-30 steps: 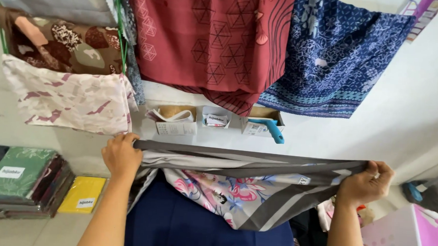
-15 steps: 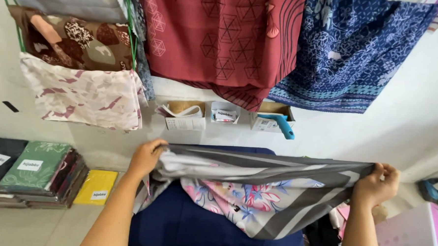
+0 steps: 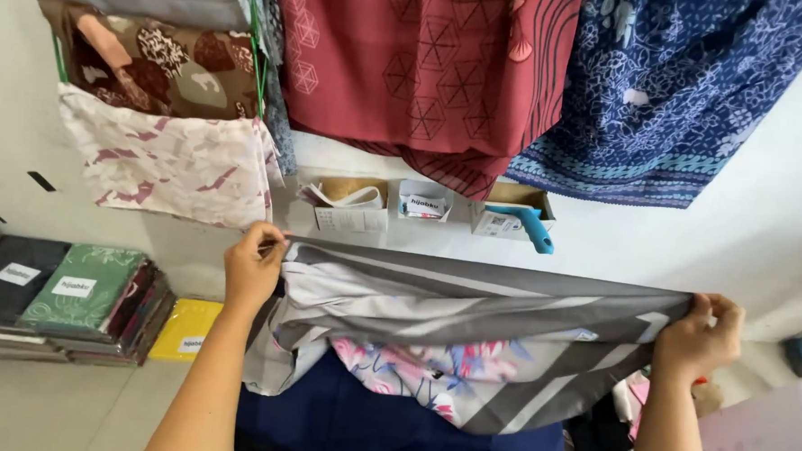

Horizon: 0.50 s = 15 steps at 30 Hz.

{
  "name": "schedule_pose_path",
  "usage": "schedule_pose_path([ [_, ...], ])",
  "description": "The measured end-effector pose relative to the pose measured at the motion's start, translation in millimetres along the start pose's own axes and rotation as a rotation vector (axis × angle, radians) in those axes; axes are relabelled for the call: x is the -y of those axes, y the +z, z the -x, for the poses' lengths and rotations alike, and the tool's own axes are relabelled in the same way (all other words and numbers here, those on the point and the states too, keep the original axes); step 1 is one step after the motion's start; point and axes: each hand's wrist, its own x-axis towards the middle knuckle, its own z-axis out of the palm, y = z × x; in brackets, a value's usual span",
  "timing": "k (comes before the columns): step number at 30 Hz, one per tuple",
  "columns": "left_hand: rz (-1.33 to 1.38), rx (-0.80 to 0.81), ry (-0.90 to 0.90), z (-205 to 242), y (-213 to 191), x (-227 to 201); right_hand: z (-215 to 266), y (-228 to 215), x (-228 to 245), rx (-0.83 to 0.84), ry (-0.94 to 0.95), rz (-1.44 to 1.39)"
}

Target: The person is unpacking, smoothing, and folding hijabs and scarves on a low mat.

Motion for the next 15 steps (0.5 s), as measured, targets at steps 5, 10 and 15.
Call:
schedule_pose_path([
  [5,-0.125,0.367,0.162,5.0,25.8,78.8,-0.9,-4.4,-15.9,-0.052,0.086,0.062],
  [10,-0.697,0.550,0.000,18.5,51.9,33.8,0.1,-3.4,-6.6,0.015,0.067,0.030],
  [15,-0.733,0.294,0.030,12.6,50.1,-3.7,-4.6,-10.9,7.5,0.009,0.097,-0.110],
])
